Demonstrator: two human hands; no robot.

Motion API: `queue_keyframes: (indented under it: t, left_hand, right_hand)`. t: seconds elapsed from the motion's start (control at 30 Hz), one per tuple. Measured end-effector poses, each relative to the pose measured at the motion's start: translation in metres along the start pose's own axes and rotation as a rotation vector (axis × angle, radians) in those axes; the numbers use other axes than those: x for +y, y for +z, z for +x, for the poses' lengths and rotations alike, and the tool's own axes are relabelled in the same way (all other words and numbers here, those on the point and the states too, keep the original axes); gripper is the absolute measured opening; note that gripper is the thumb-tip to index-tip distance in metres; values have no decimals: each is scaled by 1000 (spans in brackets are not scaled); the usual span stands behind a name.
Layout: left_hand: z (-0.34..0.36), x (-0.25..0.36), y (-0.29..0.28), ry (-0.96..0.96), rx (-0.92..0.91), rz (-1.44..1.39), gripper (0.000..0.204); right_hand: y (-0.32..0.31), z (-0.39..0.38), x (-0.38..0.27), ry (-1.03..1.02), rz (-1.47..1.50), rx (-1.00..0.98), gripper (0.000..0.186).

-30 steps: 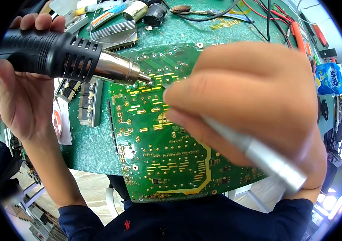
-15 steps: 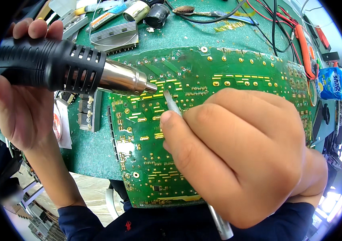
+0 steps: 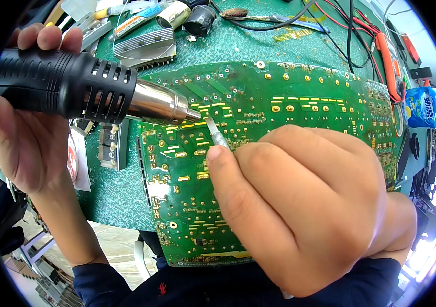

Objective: The person uses a heat gun and a metal probe to work on components on a large green circuit board on a workbench.

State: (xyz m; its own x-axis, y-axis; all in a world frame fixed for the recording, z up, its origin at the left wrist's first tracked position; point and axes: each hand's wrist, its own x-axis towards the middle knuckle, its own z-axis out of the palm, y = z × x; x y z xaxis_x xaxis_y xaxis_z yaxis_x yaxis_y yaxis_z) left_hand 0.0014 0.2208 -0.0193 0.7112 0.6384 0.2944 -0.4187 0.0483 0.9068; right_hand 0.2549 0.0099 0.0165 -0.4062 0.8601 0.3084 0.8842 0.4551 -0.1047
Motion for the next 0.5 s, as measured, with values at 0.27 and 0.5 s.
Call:
queue_keyframes:
  t: [0.27, 0.5]
  left_hand:
    - [0, -1, -3, -8, -20, -7, 85]
    - [10, -22, 3, 39, -15, -102, 83]
  right_hand:
    - [0, -1, 0, -2, -6, -28, 38]
    - [5, -9, 2, 6, -6, -51, 39]
